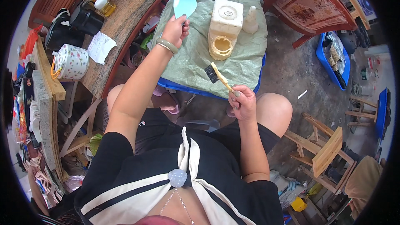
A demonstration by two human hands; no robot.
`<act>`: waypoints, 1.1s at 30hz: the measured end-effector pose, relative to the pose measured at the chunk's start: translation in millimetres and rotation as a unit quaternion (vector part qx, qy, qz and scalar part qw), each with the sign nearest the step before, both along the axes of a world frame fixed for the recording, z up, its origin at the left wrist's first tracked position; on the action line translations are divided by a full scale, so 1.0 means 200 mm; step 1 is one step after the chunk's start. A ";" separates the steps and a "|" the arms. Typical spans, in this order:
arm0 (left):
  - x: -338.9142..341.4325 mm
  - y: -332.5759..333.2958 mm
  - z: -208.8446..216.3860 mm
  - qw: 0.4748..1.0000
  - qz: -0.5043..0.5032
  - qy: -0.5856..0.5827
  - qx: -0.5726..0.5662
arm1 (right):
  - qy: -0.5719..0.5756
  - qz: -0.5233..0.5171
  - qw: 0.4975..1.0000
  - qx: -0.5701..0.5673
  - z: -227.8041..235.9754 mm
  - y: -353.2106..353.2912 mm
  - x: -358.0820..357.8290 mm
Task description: The person sits on a low stool in a workshop and applies a yellow adhesive to light blue shoe insoles using a brush. They handle the insoles one by one, dipping the brush into a container and spreading the substance on the surface before stacking them.
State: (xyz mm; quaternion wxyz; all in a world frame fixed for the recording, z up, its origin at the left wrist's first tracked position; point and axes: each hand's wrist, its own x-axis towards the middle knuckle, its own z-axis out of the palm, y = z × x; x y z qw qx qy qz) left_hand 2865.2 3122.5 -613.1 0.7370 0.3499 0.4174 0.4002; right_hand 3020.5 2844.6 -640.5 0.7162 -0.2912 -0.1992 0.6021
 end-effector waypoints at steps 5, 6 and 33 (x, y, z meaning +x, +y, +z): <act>-0.02 0.16 -0.05 0.992 -0.063 0.104 0.031 | -0.006 -0.011 1.000 0.003 -0.01 -0.02 0.03; -0.05 0.23 -0.04 0.986 -0.080 0.137 0.043 | -0.007 -0.012 1.000 0.005 -0.01 -0.02 0.03; -0.25 0.69 -0.23 0.900 -0.282 0.332 0.023 | -0.030 -0.008 0.999 -0.037 -0.06 0.04 0.03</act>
